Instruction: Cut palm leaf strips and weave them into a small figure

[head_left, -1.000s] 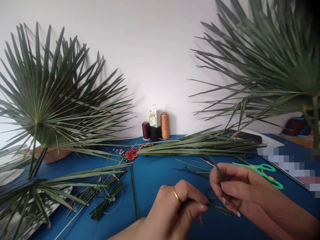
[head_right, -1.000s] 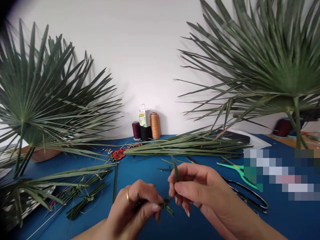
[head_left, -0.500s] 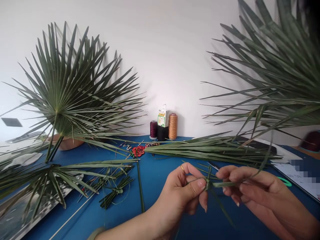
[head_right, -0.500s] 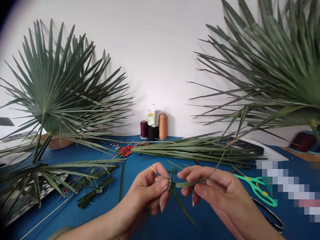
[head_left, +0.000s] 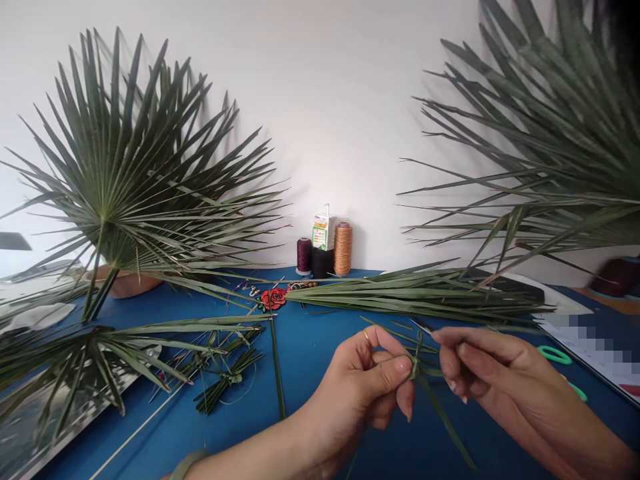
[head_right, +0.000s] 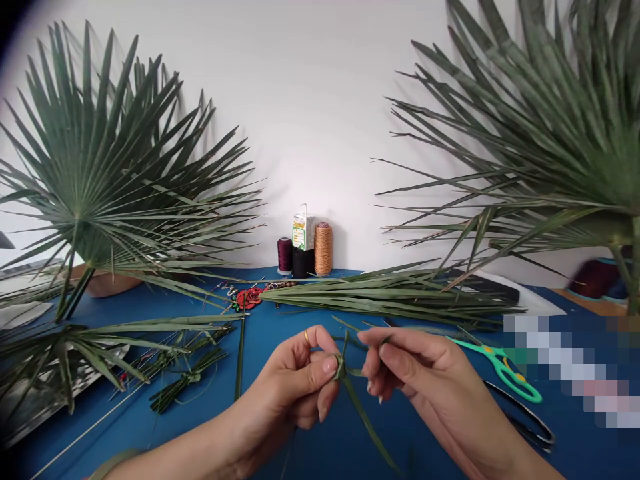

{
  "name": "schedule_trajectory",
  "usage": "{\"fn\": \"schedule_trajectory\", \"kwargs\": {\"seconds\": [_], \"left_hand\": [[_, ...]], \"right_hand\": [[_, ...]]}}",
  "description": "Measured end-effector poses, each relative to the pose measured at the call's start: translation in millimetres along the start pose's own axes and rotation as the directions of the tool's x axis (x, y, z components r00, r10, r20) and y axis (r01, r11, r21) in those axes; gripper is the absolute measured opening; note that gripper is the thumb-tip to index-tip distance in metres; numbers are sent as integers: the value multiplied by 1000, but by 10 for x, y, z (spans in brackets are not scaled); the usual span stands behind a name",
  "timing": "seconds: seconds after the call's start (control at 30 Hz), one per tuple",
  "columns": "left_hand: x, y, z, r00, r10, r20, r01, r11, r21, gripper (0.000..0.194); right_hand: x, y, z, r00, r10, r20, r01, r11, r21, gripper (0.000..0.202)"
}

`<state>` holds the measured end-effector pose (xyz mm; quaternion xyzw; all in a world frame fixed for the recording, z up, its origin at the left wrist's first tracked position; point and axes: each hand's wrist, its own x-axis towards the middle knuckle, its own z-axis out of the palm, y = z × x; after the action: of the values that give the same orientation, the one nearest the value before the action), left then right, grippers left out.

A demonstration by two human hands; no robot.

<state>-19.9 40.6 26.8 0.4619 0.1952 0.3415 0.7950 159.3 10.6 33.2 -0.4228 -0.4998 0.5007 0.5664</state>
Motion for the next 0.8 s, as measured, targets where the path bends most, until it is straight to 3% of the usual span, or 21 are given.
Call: {"fn": "schedule_trajectory", "kwargs": {"seconds": [0.1,0.17,0.27,0.3,0.33,0.4,0.43,0.5,0.67,0.8], "left_hand": [[-2,-15,0,1000,2,13,-3,1000,13,18],[1,-25,2,1000,-7,16,7,1000,7,18],[11,-27,0,1000,-13,11,13,1000,-19,19],[15,-23,-3,1000,-11,11,11,1000,-28,18],[18,-19,-7,1000,-6,12,7,999,-35,18],[21,-10,-15,1000,1,12,0,999,-46,18],[20,-5,-18,1000,2,10,-1,999,-49,17],[17,3,-23,1000,4,8,-4,998,-57,17],[2,27,-37,999,-19,27,22,996,-91,16],[4,42,-55,997,-69,36,74,986,-153,15]], "right_hand": [[-25,-39,69,995,65,-74,-64,998,13,20],[-38,-58,87,994,37,-105,-40,999,-31,17],[-41,-35,27,973,-203,-109,154,924,-350,13],[-39,-15,-9,941,-331,-72,249,819,-518,8],[-34,6,-47,887,-462,-4,337,652,-679,8],[-24,39,-108,739,-638,215,446,224,-866,21],[-19,45,-126,678,-660,324,471,50,-881,23],[-15,31,-132,608,-633,479,512,-149,-846,18],[-24,-46,-66,548,-608,575,540,-268,-798,9],[-44,-8,-99,497,-619,609,607,-255,-753,16]]}}
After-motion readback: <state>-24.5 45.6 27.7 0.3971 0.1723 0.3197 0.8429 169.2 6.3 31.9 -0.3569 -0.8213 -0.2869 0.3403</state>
